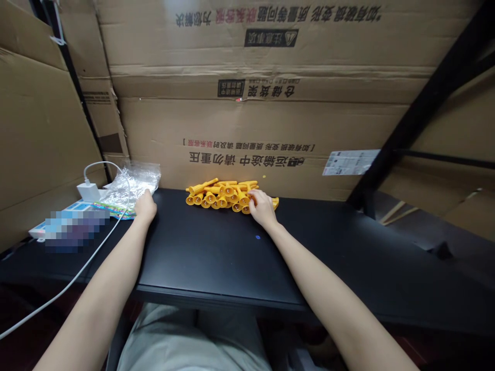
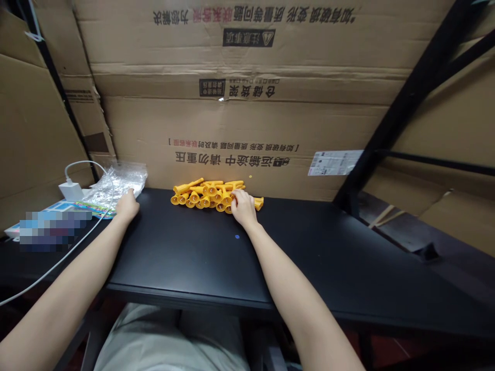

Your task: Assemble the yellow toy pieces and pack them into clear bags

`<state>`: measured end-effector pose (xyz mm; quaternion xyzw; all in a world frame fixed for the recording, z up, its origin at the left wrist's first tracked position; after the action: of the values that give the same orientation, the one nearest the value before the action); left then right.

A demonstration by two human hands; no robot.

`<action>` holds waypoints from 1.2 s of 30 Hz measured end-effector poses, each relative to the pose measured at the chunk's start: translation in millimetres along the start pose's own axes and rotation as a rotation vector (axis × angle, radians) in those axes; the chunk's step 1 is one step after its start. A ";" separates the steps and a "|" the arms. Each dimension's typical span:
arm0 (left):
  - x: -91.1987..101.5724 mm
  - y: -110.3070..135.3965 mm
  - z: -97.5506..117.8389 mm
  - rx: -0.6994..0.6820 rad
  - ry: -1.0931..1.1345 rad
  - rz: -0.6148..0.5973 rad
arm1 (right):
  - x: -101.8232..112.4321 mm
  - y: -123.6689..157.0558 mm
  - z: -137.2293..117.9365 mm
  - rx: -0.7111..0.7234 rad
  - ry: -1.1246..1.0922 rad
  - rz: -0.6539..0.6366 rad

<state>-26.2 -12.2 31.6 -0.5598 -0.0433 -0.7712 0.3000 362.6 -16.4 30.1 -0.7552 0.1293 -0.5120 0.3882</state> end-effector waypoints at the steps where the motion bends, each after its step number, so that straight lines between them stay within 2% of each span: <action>1: 2.2 1.1 1.8 -0.007 0.012 0.011 | 0.2 -0.1 -0.4 0.001 0.001 -0.004; 9: 22.3 12.5 23.6 -0.108 0.106 0.077 | 0.0 0.1 -2.0 0.004 0.041 -0.025; 12: 19.0 14.8 31.3 -0.182 0.173 0.080 | 0.8 -0.7 -2.1 -0.001 0.043 -0.004; 15: 6.1 15.9 35.2 -0.223 0.290 0.022 | 6.1 -4.4 -8.1 0.005 0.032 0.053; 18: -7.0 17.5 36.3 -0.236 0.334 -0.043 | 13.7 -11.0 -28.0 0.049 0.029 0.103; 21: -9.8 19.3 36.0 -0.229 0.306 -0.048 | 12.7 -20.0 -65.4 0.178 0.016 0.042; 25: -1.9 19.1 33.1 -0.183 0.275 -0.003 | -10.6 -35.3 -125.9 0.399 -0.031 -0.157; 28: 2.6 17.0 30.1 -0.152 0.286 0.014 | -40.1 -52.4 -156.9 0.397 -0.025 -0.267; 33: 6.1 16.7 29.2 -0.159 0.265 0.073 | -92.4 -73.1 -173.3 0.262 0.063 -0.426; 36: 9.0 19.5 33.0 -0.206 0.231 0.114 | -108.9 -74.1 -169.6 0.218 0.143 -0.523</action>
<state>9.6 -18.5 46.5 -0.4969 0.1023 -0.8125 0.2872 151.2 20.4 39.7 -0.6786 -0.0986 -0.6576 0.3118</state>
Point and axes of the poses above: each hand's wrist, its own y-axis away from the middle knuckle, its own x-axis out of the back of the hand, z = x × y, the point moved 5 cm from there along -y, towards the middle knuckle, and after that the axes turned 7 degrees about x, right-handed, at the moved point
